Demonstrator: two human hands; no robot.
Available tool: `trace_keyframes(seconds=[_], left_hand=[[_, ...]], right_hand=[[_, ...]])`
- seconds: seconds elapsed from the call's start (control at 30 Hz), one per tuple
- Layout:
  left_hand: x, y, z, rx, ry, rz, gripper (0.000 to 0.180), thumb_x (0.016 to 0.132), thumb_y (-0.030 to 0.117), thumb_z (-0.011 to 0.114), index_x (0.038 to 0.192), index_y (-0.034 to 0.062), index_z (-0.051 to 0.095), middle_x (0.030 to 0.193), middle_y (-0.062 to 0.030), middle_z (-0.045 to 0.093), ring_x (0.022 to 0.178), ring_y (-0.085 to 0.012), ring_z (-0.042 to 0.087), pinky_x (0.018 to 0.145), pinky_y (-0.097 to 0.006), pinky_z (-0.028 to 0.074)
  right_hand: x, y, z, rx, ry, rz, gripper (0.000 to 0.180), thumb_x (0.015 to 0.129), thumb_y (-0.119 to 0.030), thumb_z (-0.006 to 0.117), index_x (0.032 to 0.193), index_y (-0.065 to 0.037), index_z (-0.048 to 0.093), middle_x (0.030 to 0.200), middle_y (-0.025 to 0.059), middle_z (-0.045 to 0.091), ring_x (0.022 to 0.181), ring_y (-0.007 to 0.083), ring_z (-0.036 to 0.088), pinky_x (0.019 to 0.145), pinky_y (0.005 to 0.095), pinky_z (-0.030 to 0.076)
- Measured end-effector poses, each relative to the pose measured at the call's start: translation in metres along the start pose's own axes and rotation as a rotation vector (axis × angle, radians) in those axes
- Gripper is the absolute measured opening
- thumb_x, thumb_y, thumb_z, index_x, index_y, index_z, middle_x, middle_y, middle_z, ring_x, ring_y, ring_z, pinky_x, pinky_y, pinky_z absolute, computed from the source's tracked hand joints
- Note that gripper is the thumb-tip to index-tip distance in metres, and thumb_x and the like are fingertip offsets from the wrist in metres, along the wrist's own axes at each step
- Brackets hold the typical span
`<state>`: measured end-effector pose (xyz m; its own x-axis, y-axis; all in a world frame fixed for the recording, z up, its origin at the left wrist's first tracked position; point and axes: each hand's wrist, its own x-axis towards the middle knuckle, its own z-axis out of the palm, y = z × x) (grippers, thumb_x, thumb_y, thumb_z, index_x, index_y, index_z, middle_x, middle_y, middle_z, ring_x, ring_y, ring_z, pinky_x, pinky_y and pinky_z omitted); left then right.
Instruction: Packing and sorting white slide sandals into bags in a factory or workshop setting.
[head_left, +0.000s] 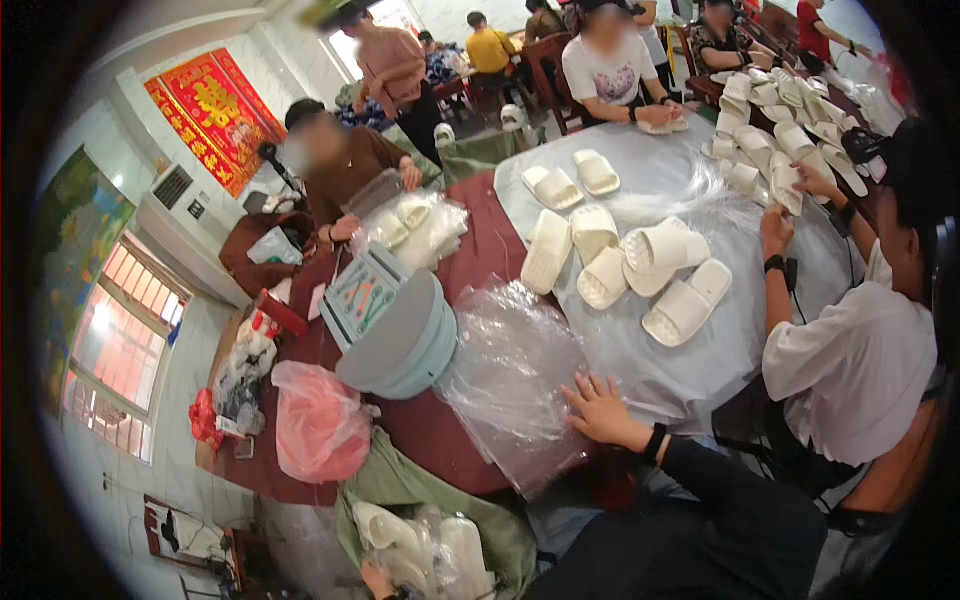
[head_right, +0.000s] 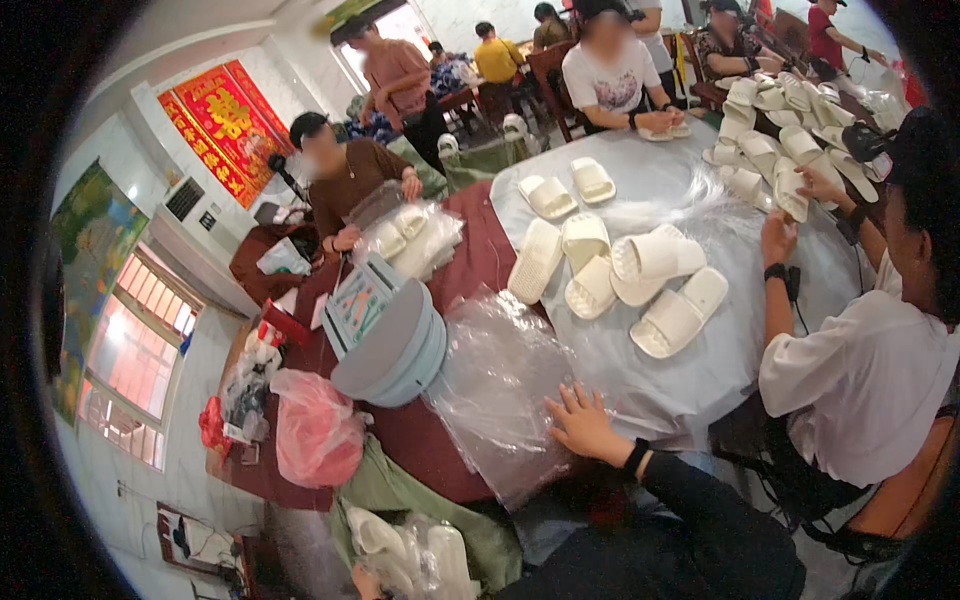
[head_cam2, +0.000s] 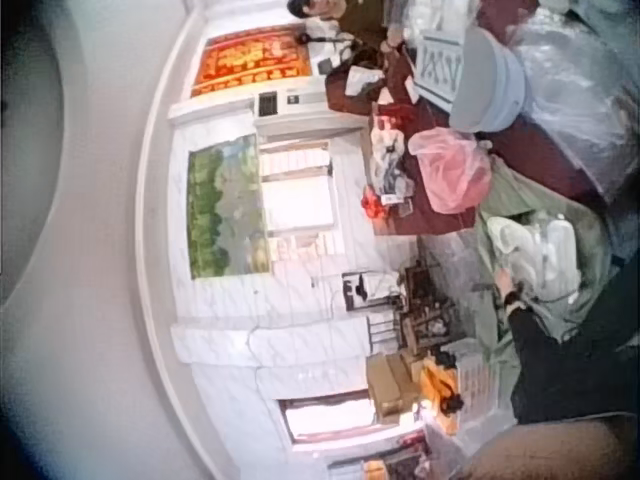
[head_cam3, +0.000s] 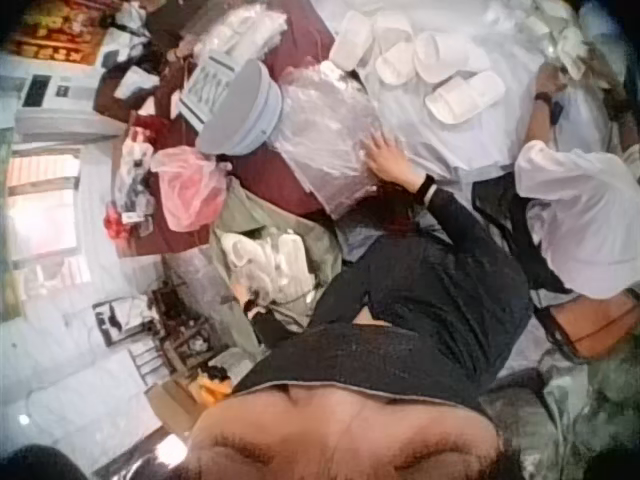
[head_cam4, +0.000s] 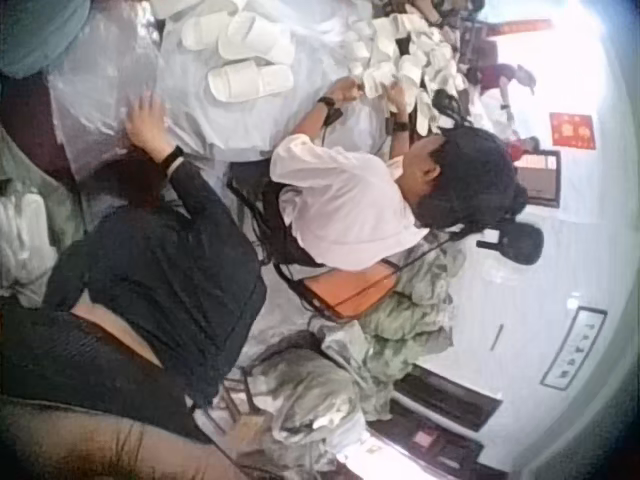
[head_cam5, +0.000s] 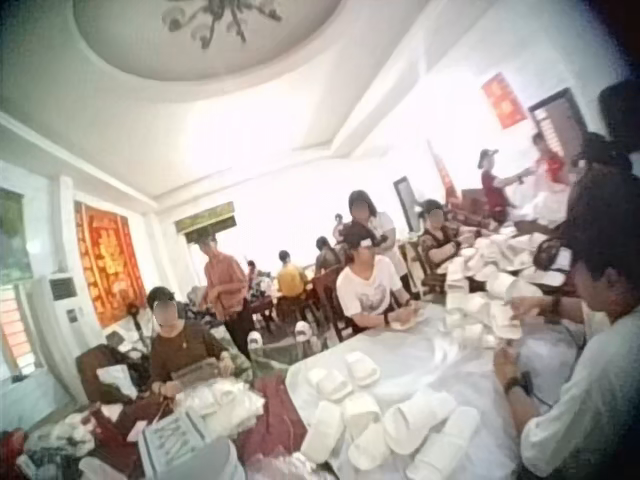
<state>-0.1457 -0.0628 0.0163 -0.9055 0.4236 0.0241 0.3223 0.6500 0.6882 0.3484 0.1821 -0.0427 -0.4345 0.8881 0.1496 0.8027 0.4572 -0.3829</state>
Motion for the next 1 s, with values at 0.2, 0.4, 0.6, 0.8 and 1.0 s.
trace_keyframes(seconds=[0.2,0.4,0.6,0.8,1.0], left_hand=[[-0.051,-0.048,-0.032,-0.07,0.089,-0.152,0.041,0.077,0.003,0.054,0.117,-0.0084,0.05,0.105,-0.0204,0.058,0.086,-0.0286,0.057,0.078,-0.034,0.045],[-0.065,-0.003,-0.034,0.157,-0.144,-0.086,0.037,0.084,0.007,0.046,0.12,-0.0006,0.052,0.123,-0.0213,0.049,0.108,-0.0344,0.05,0.089,-0.043,0.04],[-0.096,0.092,-0.009,0.294,0.106,0.58,0.035,0.084,0.01,0.054,0.118,0.0024,0.052,0.118,-0.0179,0.047,0.113,-0.0334,0.044,0.095,-0.042,0.035],[-0.178,0.206,0.086,-0.01,-0.342,0.957,0.036,0.081,0.011,0.057,0.117,0.0084,0.054,0.127,-0.0183,0.042,0.116,-0.0354,0.041,0.098,-0.043,0.032],[-0.2,0.24,0.175,0.213,-0.331,1.288,0.062,0.075,0.017,0.063,0.133,0.0149,0.04,0.14,-0.0217,0.027,0.128,-0.0375,0.028,0.101,-0.055,0.024]], right_hand=[[0.007,-0.003,0.013,-0.049,0.13,-0.055,0.058,0.082,-0.044,0.054,0.133,-0.018,0.042,0.139,0.0181,0.033,0.13,0.0374,0.027,0.102,0.0586,0.017],[0.007,-0.002,0.013,-0.098,0.197,-0.043,0.056,0.082,-0.044,0.054,0.131,-0.018,0.044,0.136,0.0171,0.038,0.128,0.0359,0.03,0.103,0.058,0.016],[0.008,-0.01,0.005,-0.152,0.265,-0.07,0.04,0.08,-0.034,0.059,0.117,-0.019,0.057,0.126,0.0122,0.05,0.118,0.032,0.042,0.102,0.0586,0.018],[0.01,-0.002,0.01,-0.106,0.256,-0.099,0.027,0.078,-0.021,0.056,0.102,-0.013,0.066,0.115,0.0122,0.058,0.112,0.0306,0.048,0.103,0.0541,0.023],[0.017,-0.002,-0.001,-0.12,0.264,-0.183,0.025,0.076,-0.016,0.057,0.098,-0.014,0.066,0.117,0.0107,0.056,0.112,0.0291,0.049,0.1,0.0486,0.03]])
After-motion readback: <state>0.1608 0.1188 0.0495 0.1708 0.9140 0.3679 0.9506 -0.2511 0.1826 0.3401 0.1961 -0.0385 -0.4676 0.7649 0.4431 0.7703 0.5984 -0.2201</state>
